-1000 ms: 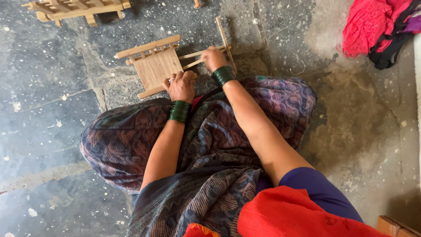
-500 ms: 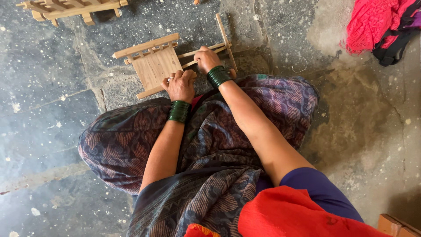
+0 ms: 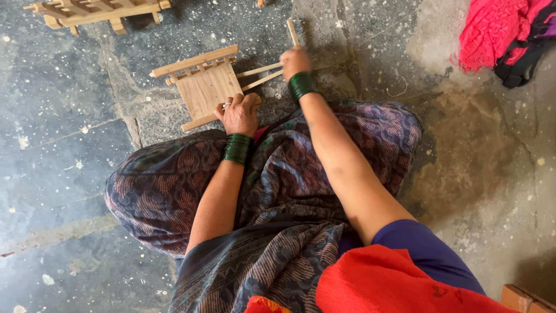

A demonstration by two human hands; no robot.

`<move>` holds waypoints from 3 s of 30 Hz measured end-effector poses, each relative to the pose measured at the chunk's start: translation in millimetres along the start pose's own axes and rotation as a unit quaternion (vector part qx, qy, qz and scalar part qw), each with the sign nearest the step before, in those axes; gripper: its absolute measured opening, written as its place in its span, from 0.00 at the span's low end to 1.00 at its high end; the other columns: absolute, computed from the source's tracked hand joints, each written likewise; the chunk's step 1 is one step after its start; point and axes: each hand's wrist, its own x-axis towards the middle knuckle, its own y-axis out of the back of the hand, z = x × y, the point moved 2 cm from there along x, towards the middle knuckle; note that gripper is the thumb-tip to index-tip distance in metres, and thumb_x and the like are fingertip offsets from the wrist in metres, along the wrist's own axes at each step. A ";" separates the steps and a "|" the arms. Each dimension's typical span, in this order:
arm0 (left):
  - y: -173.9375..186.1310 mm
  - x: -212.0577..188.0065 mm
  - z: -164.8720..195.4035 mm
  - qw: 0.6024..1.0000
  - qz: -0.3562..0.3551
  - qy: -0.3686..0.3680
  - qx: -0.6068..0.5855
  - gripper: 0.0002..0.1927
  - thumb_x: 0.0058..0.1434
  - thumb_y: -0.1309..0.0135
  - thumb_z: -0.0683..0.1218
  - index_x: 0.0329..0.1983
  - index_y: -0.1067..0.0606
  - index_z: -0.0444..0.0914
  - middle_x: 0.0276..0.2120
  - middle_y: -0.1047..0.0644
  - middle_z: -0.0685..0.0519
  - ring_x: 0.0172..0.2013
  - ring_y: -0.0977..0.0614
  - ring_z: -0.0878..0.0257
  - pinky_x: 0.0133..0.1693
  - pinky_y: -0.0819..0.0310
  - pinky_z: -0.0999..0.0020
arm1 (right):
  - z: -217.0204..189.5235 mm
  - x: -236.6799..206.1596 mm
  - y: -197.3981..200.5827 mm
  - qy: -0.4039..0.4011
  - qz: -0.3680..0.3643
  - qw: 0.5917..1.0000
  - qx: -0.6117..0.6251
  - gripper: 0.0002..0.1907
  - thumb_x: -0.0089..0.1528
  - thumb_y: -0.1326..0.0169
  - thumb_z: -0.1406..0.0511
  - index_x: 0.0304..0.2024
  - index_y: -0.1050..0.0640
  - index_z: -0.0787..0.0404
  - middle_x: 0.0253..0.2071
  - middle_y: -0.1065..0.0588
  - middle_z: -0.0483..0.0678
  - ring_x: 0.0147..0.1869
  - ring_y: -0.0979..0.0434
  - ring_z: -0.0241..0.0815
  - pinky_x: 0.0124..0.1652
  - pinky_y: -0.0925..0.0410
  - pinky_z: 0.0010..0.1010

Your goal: The person sits on the floor assembling a small wooden toy cart, fitting the slatted body onto its axle and wheels, then attaching long wooden shafts and a crossbar to the cart, turning and repositioning the toy between steps.

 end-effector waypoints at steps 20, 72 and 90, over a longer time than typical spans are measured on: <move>-3.1 3.2 -10.2 1.000 0.007 -0.001 -0.005 0.07 0.62 0.39 0.48 0.43 0.18 0.54 0.35 0.23 0.57 0.43 0.22 0.56 0.56 0.46 0.49 | 48.1 2.3 22.6 -0.067 -0.032 0.997 0.023 0.09 0.56 0.41 0.75 0.25 0.16 0.57 0.30 0.18 0.51 0.33 0.17 0.44 0.39 0.25 0.33; -23.4 -35.7 -19.5 0.988 -0.117 -0.019 0.094 0.24 0.58 0.46 0.39 0.52 0.21 0.60 0.54 0.20 0.59 0.45 0.17 0.56 0.49 0.33 0.55 | 41.0 -34.7 28.8 -0.285 0.082 0.898 0.324 0.08 0.66 0.47 0.73 0.43 0.17 0.61 0.37 0.18 0.43 0.33 0.19 0.31 0.32 0.25 0.22; -9.1 -58.7 -5.0 0.985 -0.114 -0.101 0.076 0.17 0.55 0.40 0.37 0.43 0.22 0.52 0.43 0.20 0.58 0.45 0.17 0.57 0.47 0.32 0.57 | 28.5 -37.9 46.6 -0.208 -0.004 0.974 0.090 0.11 0.56 0.31 0.65 0.37 0.16 0.64 0.32 0.19 0.52 0.32 0.19 0.41 0.36 0.27 0.32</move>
